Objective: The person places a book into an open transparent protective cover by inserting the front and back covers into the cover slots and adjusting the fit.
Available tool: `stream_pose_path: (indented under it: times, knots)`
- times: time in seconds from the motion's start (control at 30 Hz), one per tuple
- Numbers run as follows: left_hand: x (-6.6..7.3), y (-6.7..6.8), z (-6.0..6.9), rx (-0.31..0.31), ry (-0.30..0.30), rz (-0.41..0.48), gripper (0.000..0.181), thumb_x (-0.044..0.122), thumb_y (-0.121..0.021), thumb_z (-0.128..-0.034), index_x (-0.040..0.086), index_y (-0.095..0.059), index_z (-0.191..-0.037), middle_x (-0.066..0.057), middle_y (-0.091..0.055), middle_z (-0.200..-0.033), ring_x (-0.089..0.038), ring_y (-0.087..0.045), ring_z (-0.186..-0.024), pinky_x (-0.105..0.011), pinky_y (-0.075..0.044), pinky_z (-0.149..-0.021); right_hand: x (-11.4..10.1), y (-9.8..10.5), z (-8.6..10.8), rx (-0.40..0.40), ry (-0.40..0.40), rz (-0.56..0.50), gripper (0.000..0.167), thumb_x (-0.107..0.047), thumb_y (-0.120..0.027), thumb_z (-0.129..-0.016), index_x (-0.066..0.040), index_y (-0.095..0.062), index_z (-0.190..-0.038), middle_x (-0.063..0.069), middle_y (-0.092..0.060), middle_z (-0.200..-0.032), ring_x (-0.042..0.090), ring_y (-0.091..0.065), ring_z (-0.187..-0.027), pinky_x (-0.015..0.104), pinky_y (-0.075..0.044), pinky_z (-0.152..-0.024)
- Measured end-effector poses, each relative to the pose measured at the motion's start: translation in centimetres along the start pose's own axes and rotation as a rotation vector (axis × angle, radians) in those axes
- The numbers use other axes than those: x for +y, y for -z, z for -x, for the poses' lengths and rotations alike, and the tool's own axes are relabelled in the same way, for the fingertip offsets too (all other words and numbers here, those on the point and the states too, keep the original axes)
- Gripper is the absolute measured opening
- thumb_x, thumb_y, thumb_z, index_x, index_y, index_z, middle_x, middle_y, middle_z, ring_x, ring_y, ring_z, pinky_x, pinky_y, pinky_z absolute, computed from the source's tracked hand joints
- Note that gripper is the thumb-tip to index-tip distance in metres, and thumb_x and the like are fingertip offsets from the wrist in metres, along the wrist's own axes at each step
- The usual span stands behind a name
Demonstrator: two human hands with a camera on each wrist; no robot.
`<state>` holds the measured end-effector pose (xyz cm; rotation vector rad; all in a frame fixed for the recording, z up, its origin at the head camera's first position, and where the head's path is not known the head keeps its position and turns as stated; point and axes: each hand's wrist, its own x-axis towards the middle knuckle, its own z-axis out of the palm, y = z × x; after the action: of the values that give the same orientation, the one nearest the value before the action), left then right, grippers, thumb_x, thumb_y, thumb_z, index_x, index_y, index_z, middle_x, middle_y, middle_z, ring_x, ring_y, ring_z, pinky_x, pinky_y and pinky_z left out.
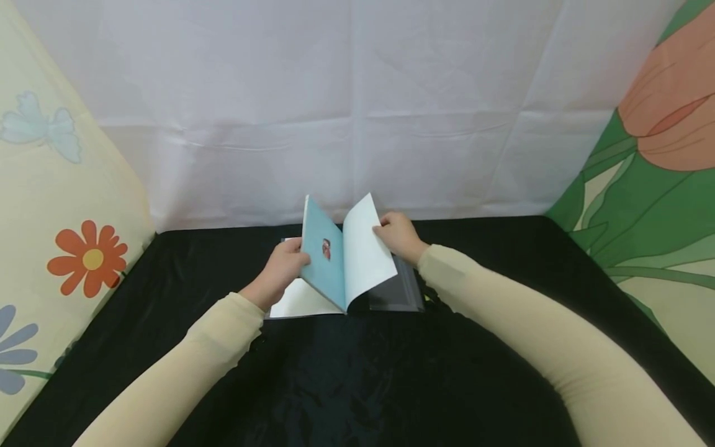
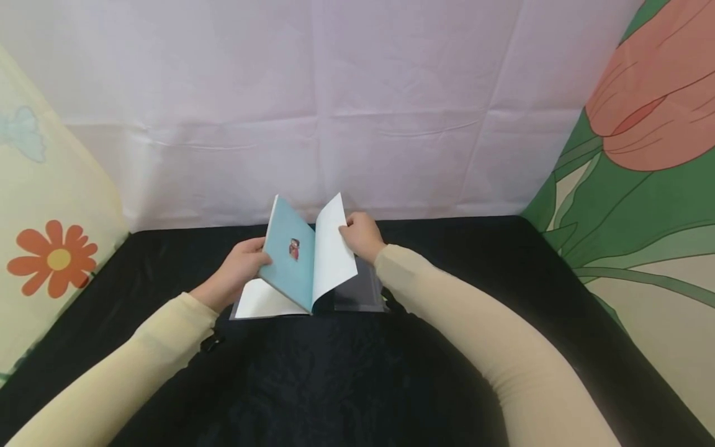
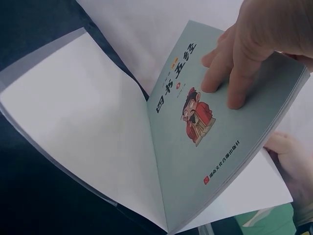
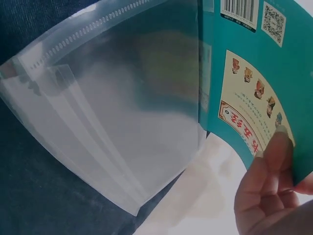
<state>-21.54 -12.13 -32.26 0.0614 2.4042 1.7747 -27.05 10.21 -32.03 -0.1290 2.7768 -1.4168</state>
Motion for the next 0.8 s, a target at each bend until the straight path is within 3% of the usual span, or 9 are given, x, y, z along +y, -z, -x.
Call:
stream_pose_path:
  times: [0.2, 0.5, 0.8]
  knots:
    - [-0.5, 0.4, -0.1, 0.005, 0.007, -0.018, 0.053, -0.005, -0.039, -0.0899, -0.008, -0.041, -0.143, -0.024, -0.052, -0.136, -0.034, -0.056, -0.119, -0.048, -0.046, -0.095, 0.7, 0.0, -0.1, 0.006, -0.006, 0.001, 0.025, -0.010, -0.051, -0.100, 0.011, -0.062, -0.109, 0.025, -0.062, -0.107, 0.027, -0.059, -0.082, 0.036, -0.050, -0.067]
    - [-1.1, 1.2, 0.0, 0.008, 0.046, -0.017, 0.052, -0.005, -0.038, -0.0911, -0.009, -0.040, -0.143, -0.026, -0.050, -0.138, -0.035, -0.055, -0.120, -0.049, -0.046, -0.096, 1.3, 0.2, 0.1, -0.006, -0.048, 0.002, 0.029, -0.011, -0.049, -0.101, 0.012, -0.059, -0.116, 0.026, -0.059, -0.115, 0.028, -0.056, -0.088, 0.040, -0.049, -0.075]
    - [-1.8, 1.9, -0.2, -0.010, 0.063, 0.008, 0.056, -0.006, -0.037, -0.0909, -0.010, -0.031, -0.146, -0.027, -0.042, -0.144, -0.037, -0.049, -0.126, -0.050, -0.043, -0.099, 1.8, 0.4, 0.3, -0.010, -0.079, -0.020, 0.029, -0.013, -0.050, -0.101, 0.011, -0.059, -0.115, 0.024, -0.060, -0.108, 0.023, -0.056, -0.079, 0.035, -0.050, -0.064]
